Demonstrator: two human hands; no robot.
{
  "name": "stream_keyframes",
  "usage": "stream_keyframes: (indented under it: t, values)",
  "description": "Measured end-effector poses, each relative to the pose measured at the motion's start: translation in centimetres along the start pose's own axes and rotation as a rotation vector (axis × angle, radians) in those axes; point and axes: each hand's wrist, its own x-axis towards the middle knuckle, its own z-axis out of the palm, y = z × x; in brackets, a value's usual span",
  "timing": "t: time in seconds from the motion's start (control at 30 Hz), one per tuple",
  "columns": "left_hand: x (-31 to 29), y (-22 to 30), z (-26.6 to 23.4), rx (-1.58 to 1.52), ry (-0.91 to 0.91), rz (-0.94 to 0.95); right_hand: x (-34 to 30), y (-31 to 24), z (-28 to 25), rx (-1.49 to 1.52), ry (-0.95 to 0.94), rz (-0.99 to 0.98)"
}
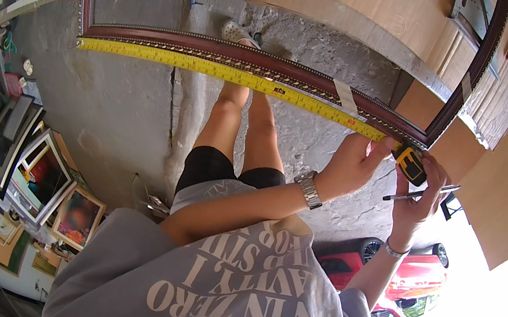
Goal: The person assembles a picture frame by applying tape to the corners, then measures and marks the frame using a tape measure and a set square. The person uses a pen to mark measurements and aligns the set square to draw straight lines on the frame.
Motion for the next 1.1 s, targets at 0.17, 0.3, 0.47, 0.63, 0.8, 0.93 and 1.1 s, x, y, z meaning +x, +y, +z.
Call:
stream_keyframes:
  t: [0.17,0.3,0.47,0.63,0.8,0.93,1.1]
  values:
    - [0.0,-0.2,0.9,0.027,0.125,0.006,0.6,0.1,-0.5,0.052,-0.025,-0.033]
    - [0.0,-0.3,1.0,0.069,0.071,-0.101,1.0,-1.3,-0.8,0.248,0.206,-0.002]
    - [0.2,0.3,0.8,0.118,0.115,0.014,2.7,-5.2,1.4,0.742,0.228,0.092]
    - [0.4,1.1,1.1,0.195,0.164,0.056,5.8,-7.3,3.4,0.721,0.039,0.372]
    - [0.8,0.9,0.9,0.179,0.214,0.137,7.0,-7.1,4.0,0.992,-0.102,0.528]
    - [0.9,0.6,0.4,0.299,0.173,0.153,7.1,-6.5,4.0,0.932,-0.183,0.456]
    - [1.1,0.1,0.3,0.279,0.165,0.166,7.2,-6.7,4.1,0.86,-0.202,0.384]
